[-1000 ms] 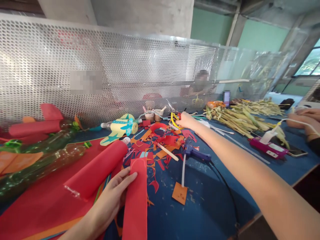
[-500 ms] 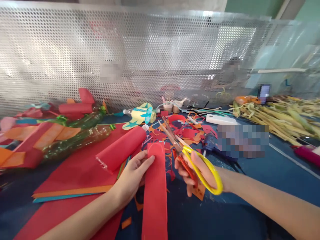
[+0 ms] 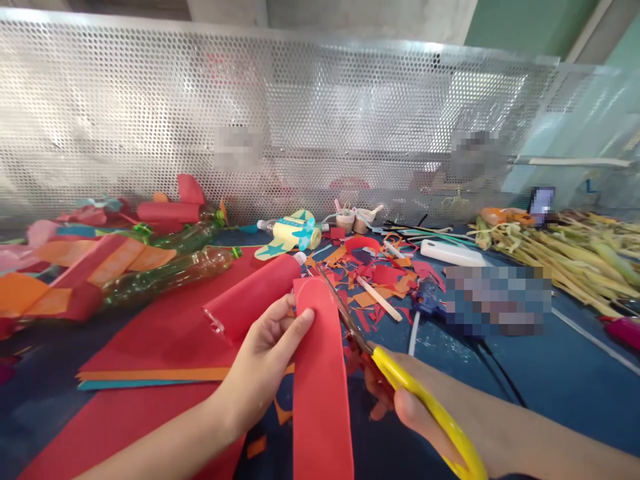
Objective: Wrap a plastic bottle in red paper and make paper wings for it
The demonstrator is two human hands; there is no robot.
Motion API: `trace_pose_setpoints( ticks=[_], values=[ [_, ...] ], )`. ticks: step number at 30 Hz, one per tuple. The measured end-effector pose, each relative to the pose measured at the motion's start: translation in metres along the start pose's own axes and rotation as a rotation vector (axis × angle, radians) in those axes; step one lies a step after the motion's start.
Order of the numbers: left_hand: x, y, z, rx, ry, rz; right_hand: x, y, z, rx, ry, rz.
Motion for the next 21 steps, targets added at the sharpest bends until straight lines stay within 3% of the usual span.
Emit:
trace_pose_setpoints(
  ticks=[7, 17, 21],
  values=[
    [0.001, 0.002, -0.002, -0.013, -0.05, -0.06, 0.032, -0.011, 0.011, 0.09, 0.114, 0.12],
    [-0.001, 0.001, 0.001, 0.035, -0.097, -0.094, 0.031, -0.01, 0.011, 0.106, 0.124, 0.135],
    [-0.002, 0.003, 0.0, 0.039, -0.12, -0.117, 0.027, -0.009, 0.007, 0.036, 0.086, 0.113]
  ],
)
Point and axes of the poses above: each hand's wrist, its own y-axis away from the middle knuckle, its own z-axis out of the back of the hand, x = y × z, the point moved 1 cm from there along -y, towards the middle knuckle, and after that the axes turned 9 degrees about z, right-handed, at the moved point
